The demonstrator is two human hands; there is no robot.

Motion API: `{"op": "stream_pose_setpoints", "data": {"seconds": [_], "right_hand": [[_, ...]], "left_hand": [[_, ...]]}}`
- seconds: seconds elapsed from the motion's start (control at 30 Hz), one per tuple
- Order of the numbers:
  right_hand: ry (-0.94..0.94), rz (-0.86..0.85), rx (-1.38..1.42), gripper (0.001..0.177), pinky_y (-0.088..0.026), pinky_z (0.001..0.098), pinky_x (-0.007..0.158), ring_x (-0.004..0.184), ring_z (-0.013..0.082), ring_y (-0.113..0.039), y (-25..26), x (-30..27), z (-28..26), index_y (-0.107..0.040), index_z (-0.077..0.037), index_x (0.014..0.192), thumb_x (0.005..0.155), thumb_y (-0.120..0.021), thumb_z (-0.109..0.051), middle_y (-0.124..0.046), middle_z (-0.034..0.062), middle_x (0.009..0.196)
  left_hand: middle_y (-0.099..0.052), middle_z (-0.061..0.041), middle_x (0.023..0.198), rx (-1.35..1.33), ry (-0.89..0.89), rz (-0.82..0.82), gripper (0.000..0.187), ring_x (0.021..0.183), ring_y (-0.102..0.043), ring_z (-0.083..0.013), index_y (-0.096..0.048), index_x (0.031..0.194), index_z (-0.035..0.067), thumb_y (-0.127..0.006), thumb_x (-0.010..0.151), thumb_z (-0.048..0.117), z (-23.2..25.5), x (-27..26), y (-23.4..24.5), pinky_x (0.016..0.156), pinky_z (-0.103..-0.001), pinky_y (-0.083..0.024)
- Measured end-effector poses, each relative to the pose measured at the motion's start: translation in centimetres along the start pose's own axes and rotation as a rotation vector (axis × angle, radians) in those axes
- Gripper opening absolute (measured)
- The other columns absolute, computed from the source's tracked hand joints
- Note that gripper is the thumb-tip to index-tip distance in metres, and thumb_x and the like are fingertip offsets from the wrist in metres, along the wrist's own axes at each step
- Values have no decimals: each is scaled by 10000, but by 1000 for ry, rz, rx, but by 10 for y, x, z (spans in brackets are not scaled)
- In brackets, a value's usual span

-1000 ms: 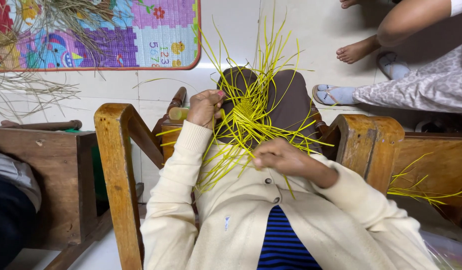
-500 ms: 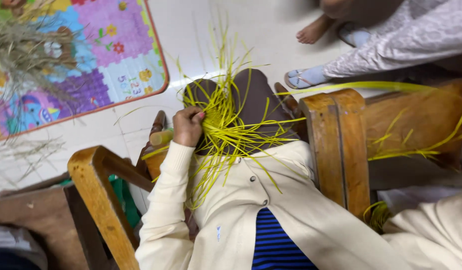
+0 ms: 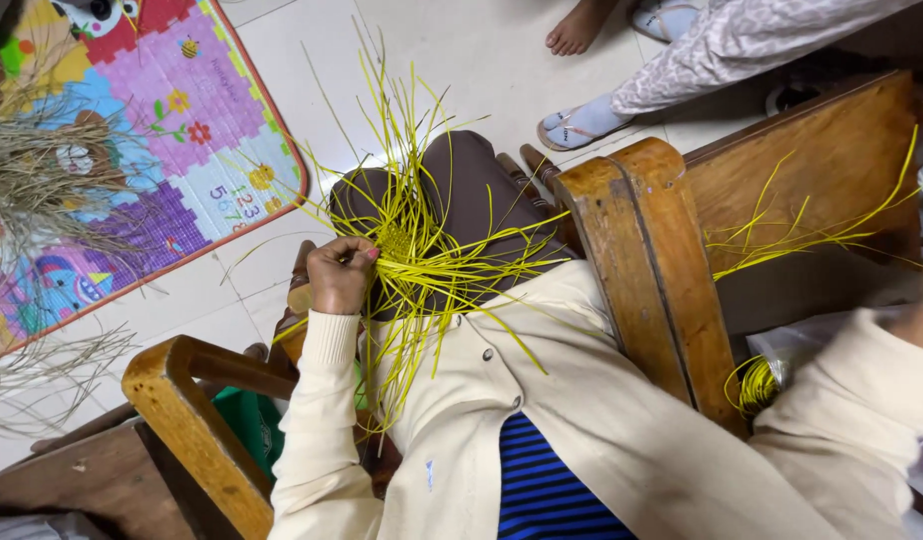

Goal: Weaving yellow fibers together to form a circular base for a craft project

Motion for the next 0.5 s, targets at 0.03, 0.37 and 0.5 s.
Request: {"op": "stream_pose_setpoints", "data": {"seconds": [0.03,0.37,0.5], "right_hand": [[4,14,-43,221,-364,377,505,615,192,-521,-21,-1,-5,-632,-60,791,1000,-686,-108,-587,71,712],[-55,-467,-139,191,-499,481,679,759,423,-659,-187,-19,-48,-733,20,852,849,-572,-83,-661,284,788],[-283,-773,-70,240,-509,453,808,955,394,-689,-149,-7,-77,-791,-115,1007,796,-680,-90,-738,251,979]], "left_hand": [[-594,-75,636,2,3,3,72,649,-533,-108,-742,807,58,-760,775,-3,1,0,0,574,-266,-514],[-519,55,634,-232,178,28,173,584,-419,-44,-622,681,75,-744,785,10,4,-4,5,542,-188,-354],[-363,75,557,-165,75,-77,408,539,-294,-50,-458,531,141,-706,833,25,9,-1,4,470,-222,-266]]}}
Point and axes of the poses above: each hand's wrist, its own x-axis towards the middle knuckle, its own y-axis out of the back of the hand, z = x × y, the point moved 1 cm from there along x, towards the middle knuckle
